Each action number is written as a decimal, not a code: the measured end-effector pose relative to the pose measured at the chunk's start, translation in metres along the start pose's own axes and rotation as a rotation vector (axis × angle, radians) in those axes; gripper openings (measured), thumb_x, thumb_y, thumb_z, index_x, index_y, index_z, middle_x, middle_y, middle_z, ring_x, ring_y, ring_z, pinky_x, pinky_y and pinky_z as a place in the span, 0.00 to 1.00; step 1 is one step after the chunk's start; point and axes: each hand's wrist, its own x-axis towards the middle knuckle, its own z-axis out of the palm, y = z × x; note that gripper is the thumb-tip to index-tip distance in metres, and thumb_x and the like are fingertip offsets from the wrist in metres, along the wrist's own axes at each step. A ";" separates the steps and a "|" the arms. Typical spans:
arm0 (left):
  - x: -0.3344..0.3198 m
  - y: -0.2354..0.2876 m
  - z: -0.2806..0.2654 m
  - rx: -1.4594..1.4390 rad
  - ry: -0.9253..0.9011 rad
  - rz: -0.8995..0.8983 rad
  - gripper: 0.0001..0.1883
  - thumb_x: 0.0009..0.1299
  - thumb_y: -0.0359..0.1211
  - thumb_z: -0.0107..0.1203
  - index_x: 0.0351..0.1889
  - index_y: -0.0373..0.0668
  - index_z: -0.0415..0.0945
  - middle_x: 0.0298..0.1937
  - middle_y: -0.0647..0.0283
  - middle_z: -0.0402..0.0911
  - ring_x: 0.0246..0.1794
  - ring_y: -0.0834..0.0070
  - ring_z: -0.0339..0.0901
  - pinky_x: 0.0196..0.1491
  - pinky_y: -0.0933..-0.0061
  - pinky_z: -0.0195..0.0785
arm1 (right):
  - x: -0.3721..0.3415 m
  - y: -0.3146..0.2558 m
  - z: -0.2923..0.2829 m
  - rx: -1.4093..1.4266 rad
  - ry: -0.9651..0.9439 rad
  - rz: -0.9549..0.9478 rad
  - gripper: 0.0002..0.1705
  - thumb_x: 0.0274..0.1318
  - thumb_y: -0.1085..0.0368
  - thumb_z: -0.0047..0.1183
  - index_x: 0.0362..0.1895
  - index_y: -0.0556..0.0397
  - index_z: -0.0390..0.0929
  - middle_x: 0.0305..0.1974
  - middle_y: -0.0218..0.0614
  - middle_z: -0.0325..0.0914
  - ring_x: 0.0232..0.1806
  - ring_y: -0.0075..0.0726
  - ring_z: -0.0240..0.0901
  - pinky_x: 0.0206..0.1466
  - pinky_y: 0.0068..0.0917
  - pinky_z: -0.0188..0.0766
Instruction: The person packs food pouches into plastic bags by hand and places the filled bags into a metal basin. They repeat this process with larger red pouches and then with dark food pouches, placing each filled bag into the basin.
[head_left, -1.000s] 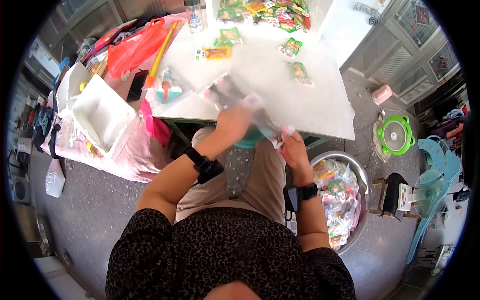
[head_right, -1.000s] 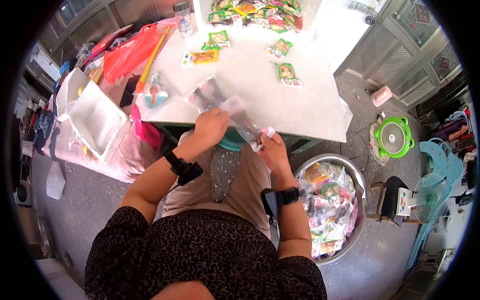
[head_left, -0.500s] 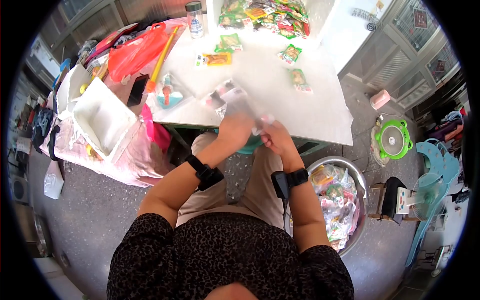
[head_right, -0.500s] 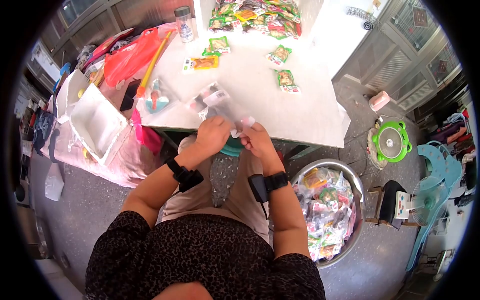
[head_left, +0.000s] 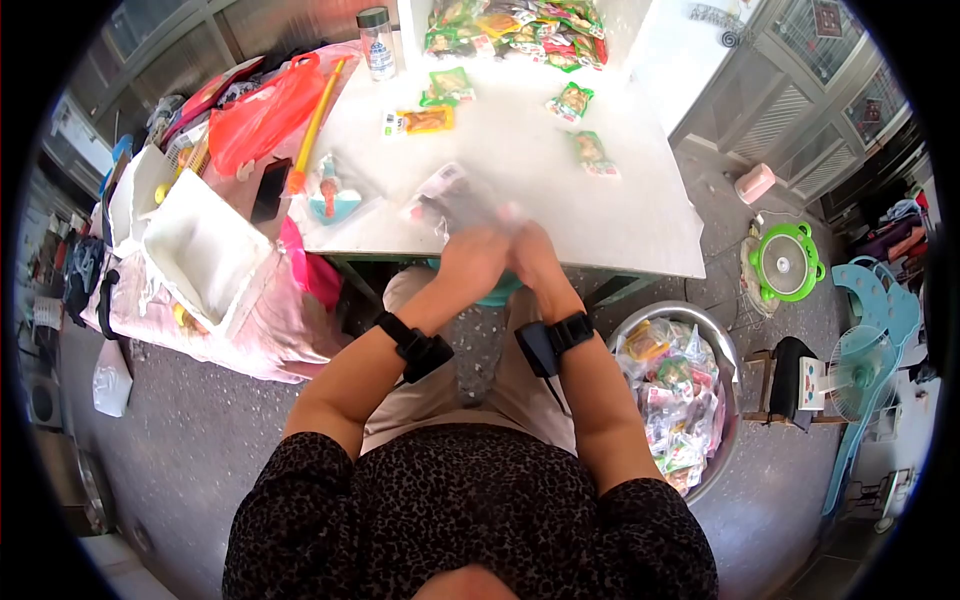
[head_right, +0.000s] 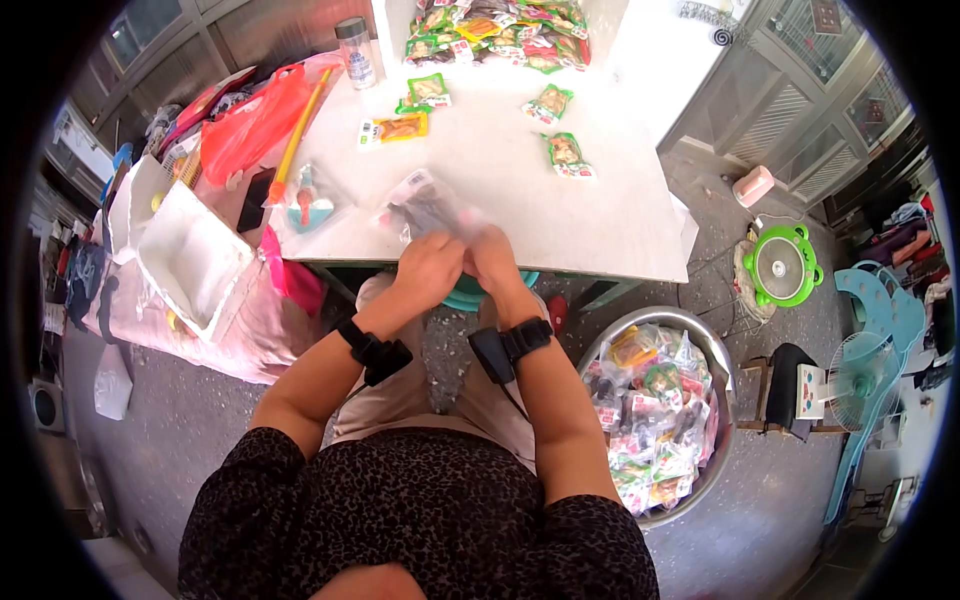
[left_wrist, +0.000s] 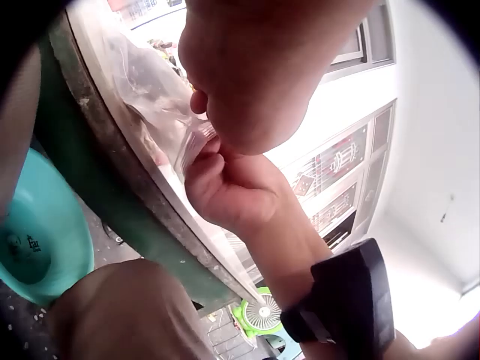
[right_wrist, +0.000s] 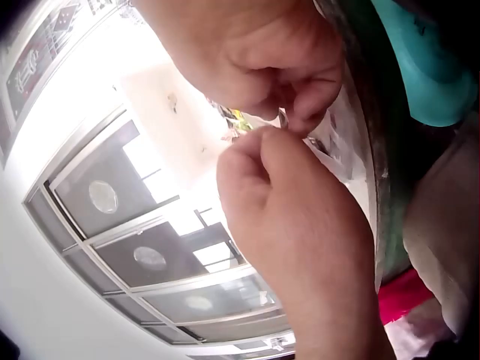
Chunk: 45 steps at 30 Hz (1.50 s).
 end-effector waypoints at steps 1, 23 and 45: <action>-0.003 0.000 -0.001 0.014 -0.001 -0.004 0.07 0.48 0.29 0.50 0.27 0.43 0.69 0.26 0.61 0.66 0.29 0.63 0.66 0.31 0.65 0.59 | -0.005 0.000 -0.002 -0.006 -0.017 0.018 0.07 0.45 0.64 0.42 0.26 0.55 0.67 0.13 0.28 0.63 0.10 0.21 0.55 0.09 0.15 0.46; -0.131 -0.040 -0.041 0.095 -0.249 0.029 0.18 0.46 0.29 0.54 0.37 0.40 0.68 0.44 0.55 0.67 0.48 0.57 0.61 0.51 0.61 0.52 | 0.007 0.042 0.018 0.207 0.155 -0.002 0.09 0.42 0.69 0.48 0.30 0.58 0.64 0.18 0.32 0.63 0.16 0.24 0.59 0.12 0.22 0.52; -0.144 -0.056 -0.058 0.249 -0.322 -0.017 0.15 0.48 0.32 0.51 0.35 0.41 0.69 0.42 0.60 0.69 0.48 0.61 0.61 0.51 0.62 0.49 | -0.269 0.014 -0.311 0.126 0.854 -0.430 0.14 0.42 0.75 0.40 0.38 0.60 0.67 0.33 0.35 0.70 0.33 0.31 0.68 0.34 0.23 0.68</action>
